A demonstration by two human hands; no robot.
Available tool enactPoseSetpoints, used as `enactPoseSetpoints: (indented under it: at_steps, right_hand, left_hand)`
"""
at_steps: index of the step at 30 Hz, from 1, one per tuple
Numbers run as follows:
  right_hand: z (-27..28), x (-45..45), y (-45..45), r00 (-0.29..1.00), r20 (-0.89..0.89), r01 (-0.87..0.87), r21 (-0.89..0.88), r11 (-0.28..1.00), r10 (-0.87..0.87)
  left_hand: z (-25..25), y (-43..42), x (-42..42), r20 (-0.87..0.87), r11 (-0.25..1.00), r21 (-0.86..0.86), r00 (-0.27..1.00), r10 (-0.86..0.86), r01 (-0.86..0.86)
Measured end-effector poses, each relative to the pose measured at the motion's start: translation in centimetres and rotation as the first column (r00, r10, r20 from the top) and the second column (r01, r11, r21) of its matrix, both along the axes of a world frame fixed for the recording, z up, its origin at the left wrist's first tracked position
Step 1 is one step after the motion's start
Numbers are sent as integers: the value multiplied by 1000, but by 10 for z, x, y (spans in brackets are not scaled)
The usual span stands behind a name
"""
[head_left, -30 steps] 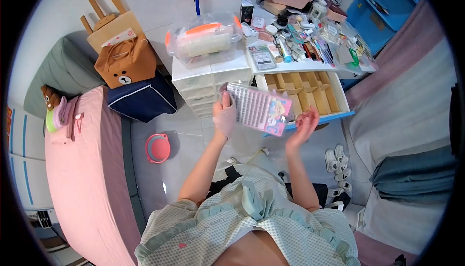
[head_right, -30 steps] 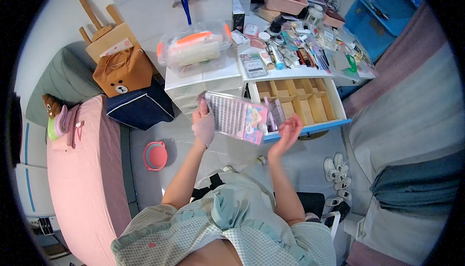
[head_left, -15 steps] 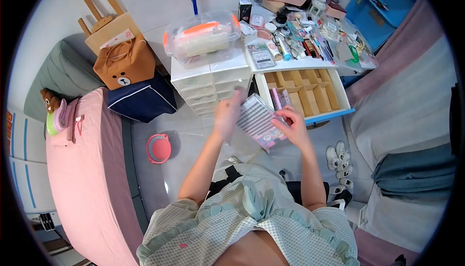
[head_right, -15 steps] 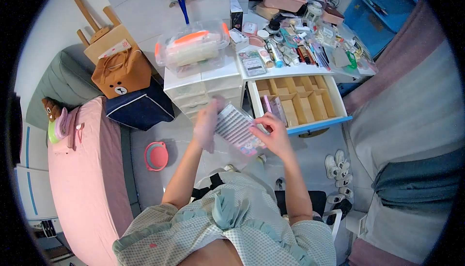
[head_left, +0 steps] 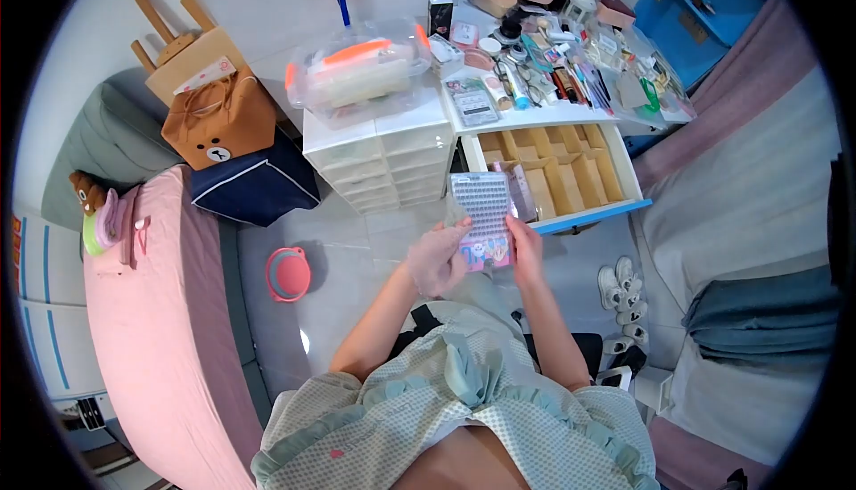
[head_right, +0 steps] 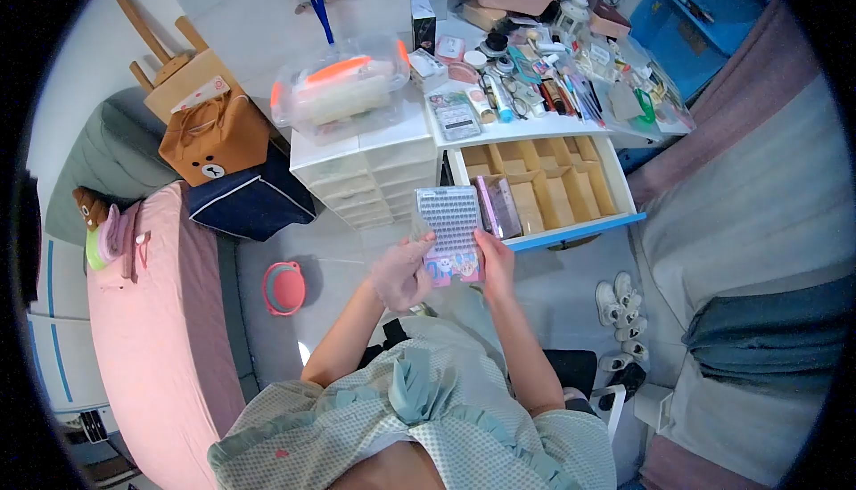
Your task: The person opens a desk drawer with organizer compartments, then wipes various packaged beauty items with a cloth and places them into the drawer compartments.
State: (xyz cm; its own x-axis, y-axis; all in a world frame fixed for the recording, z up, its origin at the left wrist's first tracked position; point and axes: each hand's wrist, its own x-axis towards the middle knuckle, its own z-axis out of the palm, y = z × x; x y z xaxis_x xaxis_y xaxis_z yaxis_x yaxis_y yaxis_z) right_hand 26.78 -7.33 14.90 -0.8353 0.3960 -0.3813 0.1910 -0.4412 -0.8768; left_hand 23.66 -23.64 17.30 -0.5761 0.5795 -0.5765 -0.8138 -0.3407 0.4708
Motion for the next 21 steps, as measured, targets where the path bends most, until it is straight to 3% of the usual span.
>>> enactPoseSetpoints:
  at_steps: [3,5,8,11,14,15,16,19,21]
  right_hand:
    - [-10,5,21,985,113,-135,50,990,129]
    - [-34,1,33,966,189,-190,70,979,175]
    - [-30,-9,34,951,234,-250,200,947,202]
    - [-28,-20,50,950,80,-314,234,920,303]
    - [-29,-34,71,982,-35,-176,191,966,185]
    - [-27,-38,79,989,-51,-132,157,979,141]
    - [-38,-42,95,960,-200,-137,271,953,195]
    - [-28,-48,132,898,-161,-189,700,689,409]
    - [-21,-54,146,863,-106,-186,842,506,493]
  left_hand:
    - [-19,19,-3,-170,950,-271,979,112,-156]
    - [-27,33,-10,-233,849,-450,954,190,-279]
    - [-85,35,-29,-391,747,-603,920,28,-279]
    - [-34,50,-34,-370,757,-597,928,35,-266]
    - [-41,67,-46,-297,606,-756,955,20,-248]
    - [-39,72,-49,-247,637,-742,968,30,-209]
    - [-36,77,-53,-196,667,-725,980,40,-172]
    - [-34,84,-61,-38,802,-597,998,-48,16]
    - [-48,82,-63,-418,818,-575,867,-270,-22]
